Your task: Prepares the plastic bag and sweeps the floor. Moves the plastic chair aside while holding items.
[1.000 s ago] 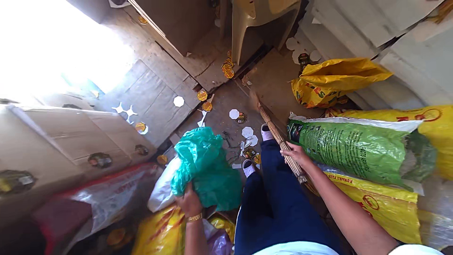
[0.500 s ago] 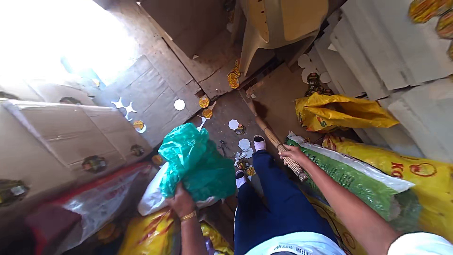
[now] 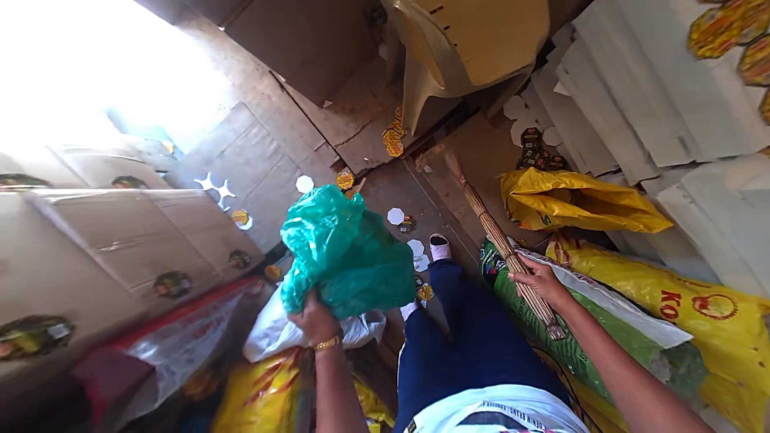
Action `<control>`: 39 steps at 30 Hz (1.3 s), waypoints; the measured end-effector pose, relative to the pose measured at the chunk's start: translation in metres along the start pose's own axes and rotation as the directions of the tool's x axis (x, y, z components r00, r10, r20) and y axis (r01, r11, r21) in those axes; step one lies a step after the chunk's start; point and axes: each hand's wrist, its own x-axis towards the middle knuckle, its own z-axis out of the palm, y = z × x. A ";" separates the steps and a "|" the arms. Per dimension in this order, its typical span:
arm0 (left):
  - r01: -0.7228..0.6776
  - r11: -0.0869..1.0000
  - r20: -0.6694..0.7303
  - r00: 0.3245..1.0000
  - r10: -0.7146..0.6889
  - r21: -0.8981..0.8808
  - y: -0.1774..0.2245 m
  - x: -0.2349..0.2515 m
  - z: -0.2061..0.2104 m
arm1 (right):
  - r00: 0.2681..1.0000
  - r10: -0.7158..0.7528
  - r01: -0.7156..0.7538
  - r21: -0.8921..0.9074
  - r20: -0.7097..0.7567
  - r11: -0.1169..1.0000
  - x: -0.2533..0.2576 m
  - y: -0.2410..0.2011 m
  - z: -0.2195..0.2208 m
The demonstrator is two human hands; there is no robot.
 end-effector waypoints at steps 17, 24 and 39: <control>-0.001 1.000 -0.193 0.981 0.000 -0.007 -0.008 0.014 -0.048 | 1.000 -0.001 -0.002 -0.153 -0.022 0.988 0.020 -0.012 0.037; 0.023 1.000 -0.280 0.960 -0.025 -0.007 -0.011 0.024 -0.068 | 0.996 0.002 0.021 -0.263 0.089 0.965 0.021 -0.024 0.048; 0.113 0.993 -0.296 0.951 -0.095 0.045 -0.033 0.082 -0.057 | 0.955 0.026 0.143 -0.538 0.294 0.831 0.036 -0.079 0.127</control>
